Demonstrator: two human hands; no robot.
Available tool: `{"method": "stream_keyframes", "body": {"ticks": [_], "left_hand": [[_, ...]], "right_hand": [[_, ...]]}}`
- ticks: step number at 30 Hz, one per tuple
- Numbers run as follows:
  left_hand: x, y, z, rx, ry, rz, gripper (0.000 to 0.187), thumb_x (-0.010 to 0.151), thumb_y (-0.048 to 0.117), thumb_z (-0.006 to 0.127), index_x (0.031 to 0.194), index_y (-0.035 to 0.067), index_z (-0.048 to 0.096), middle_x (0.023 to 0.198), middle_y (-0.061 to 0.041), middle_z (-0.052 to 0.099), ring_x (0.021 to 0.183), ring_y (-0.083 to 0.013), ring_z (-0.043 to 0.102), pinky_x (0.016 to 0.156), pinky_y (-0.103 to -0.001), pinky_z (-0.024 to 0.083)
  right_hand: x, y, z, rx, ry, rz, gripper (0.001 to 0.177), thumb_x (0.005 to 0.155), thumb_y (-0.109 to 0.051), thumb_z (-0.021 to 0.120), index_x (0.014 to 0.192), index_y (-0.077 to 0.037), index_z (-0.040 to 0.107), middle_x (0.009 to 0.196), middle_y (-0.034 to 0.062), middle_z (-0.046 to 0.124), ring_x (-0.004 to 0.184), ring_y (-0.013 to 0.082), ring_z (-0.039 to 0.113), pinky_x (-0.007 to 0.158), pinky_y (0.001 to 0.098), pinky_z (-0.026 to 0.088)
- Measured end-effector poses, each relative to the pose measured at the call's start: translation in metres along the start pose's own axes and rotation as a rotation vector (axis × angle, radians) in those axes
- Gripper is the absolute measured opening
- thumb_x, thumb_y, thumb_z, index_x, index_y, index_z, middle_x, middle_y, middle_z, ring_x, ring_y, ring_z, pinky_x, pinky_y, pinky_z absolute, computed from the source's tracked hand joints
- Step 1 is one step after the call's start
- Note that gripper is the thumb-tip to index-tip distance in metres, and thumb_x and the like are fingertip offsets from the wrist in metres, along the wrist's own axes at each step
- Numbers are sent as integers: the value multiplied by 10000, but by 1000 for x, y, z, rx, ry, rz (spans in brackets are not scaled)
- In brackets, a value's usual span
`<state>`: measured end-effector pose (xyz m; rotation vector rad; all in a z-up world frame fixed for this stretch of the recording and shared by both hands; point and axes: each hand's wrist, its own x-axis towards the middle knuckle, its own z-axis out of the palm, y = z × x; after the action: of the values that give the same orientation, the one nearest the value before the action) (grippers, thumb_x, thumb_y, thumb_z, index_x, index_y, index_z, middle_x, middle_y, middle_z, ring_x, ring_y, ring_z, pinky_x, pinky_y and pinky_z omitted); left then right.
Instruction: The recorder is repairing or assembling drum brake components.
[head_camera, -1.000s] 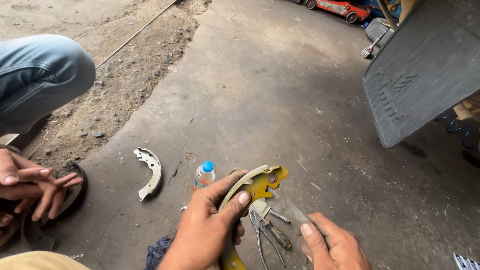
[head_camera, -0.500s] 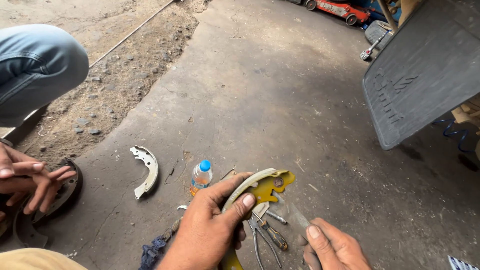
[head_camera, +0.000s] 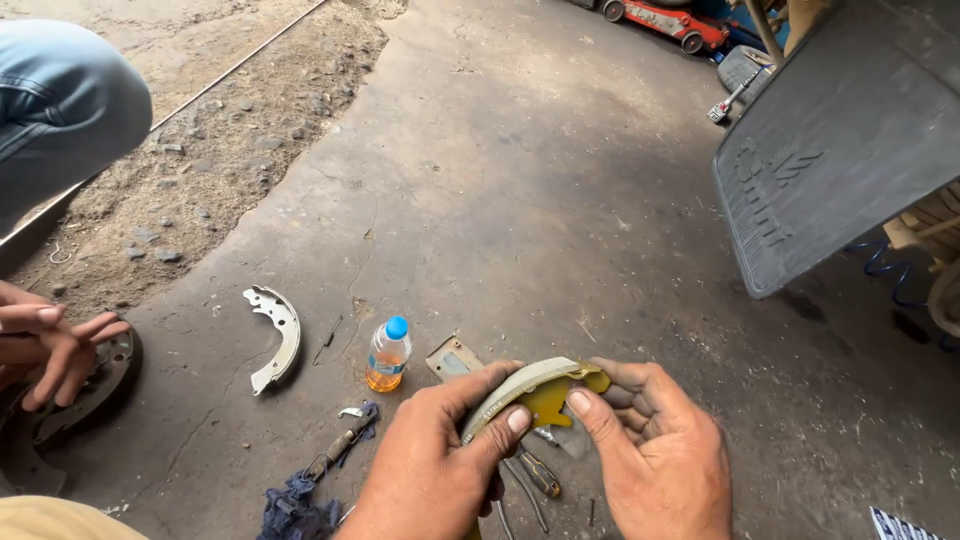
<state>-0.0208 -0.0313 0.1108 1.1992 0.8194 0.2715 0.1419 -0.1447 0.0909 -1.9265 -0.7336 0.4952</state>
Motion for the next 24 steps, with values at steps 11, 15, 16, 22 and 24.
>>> {"method": "stream_keyframes", "body": {"ticks": [11, 15, 16, 22, 24], "left_hand": [[11, -18, -13, -80, -87, 58, 443, 912, 240, 713, 1338, 118, 728, 579, -2, 565, 437, -100, 523, 415, -273, 417], [13, -23, -11, -69, -71, 80, 491, 881, 221, 712, 1364, 134, 722, 582, 11, 568, 429, -100, 522, 409, -280, 424], [13, -22, -11, -70, -69, 80, 491, 881, 221, 712, 1364, 134, 722, 582, 11, 568, 429, -100, 522, 409, -280, 424], [8, -15, -13, 6, -69, 77, 487, 883, 222, 705, 1363, 145, 719, 584, 17, 571, 436, -97, 543, 418, -280, 443], [7, -16, -16, 9, -114, 70, 481, 896, 230, 688, 1368, 148, 730, 581, 13, 557, 438, -94, 538, 419, -282, 441]], "right_hand": [[12, -6, -14, 94, -148, 118, 316, 894, -186, 646, 1143, -7, 722, 944, 130, 786, 880, 171, 733, 795, 328, 606], [10, -11, -8, 41, -82, 135, 267, 882, -207, 691, 1025, 14, 740, 842, 119, 762, 776, 154, 687, 694, 323, 571], [11, -12, -7, 40, -84, 134, 267, 882, -207, 691, 1025, 14, 740, 842, 119, 762, 776, 154, 687, 694, 323, 571], [12, -11, -6, -65, -58, 206, 295, 898, -297, 727, 968, -10, 730, 764, 124, 736, 726, 157, 665, 666, 338, 559], [11, -11, -5, -62, -43, 234, 301, 906, -301, 729, 945, -2, 725, 753, 129, 729, 713, 159, 657, 648, 334, 537]]}}
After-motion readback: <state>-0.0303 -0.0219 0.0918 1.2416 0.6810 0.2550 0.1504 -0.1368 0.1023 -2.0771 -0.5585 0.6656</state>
